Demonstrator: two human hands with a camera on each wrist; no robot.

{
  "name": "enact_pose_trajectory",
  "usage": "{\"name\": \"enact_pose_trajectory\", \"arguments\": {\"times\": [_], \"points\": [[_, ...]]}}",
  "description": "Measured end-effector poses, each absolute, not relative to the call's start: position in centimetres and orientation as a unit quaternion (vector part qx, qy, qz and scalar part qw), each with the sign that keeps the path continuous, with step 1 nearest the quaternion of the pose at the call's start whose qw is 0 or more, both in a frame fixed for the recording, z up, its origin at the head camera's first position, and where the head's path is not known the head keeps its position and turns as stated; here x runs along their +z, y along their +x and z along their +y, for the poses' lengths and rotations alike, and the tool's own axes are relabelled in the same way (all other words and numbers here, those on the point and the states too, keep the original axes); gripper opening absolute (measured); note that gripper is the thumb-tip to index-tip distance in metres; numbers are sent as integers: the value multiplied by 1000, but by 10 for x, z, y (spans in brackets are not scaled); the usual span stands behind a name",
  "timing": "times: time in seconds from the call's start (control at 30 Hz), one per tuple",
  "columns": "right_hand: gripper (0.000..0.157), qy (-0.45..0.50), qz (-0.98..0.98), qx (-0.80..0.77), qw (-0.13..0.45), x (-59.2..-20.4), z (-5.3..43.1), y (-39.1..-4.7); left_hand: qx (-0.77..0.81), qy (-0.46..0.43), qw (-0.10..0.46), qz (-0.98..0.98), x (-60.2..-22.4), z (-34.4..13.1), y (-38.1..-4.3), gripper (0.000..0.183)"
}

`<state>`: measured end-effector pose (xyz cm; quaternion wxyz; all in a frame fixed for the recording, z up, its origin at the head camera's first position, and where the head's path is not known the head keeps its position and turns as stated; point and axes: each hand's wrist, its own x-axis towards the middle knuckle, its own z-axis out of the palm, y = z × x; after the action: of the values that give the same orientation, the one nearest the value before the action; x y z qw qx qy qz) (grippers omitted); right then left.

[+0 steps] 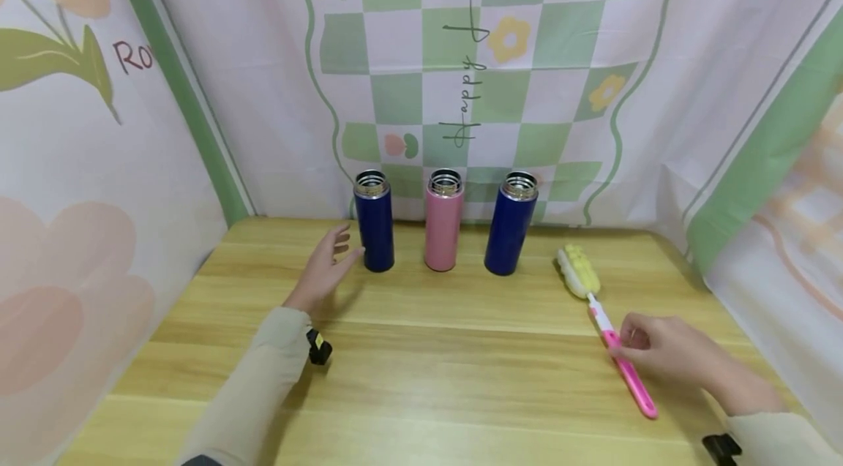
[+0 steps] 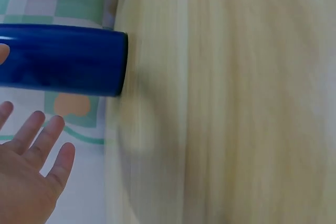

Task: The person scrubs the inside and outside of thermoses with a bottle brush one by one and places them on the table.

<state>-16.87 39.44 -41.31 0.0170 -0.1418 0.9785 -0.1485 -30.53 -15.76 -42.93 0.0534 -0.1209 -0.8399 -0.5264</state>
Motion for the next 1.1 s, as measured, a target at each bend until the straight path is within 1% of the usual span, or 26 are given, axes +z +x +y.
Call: {"name": "enact_pose_trajectory", "arguments": {"times": [0.17,0.33,0.6,0.8,0.93,1.1], "points": [[34,-159,973,-166,32,-418,395,-168,-546,-111,56,-828,-429,-147,-312,76],[37,-169,967,-184,54,-422,395,-167,-563,-88,73,-818,-428,-136,-320,79],[40,-182,964,-183,53,-429,397,-169,-580,-68,101,-806,-426,-118,-328,89],[38,-187,962,-189,63,-429,398,-168,-551,-76,139,-820,-424,-107,-331,92],[38,-182,960,-198,73,-428,397,-168,-558,-72,136,-815,-425,-104,-332,93],[39,-175,962,-196,79,-427,396,-168,-571,-69,136,-807,-428,-104,-332,89]]}}
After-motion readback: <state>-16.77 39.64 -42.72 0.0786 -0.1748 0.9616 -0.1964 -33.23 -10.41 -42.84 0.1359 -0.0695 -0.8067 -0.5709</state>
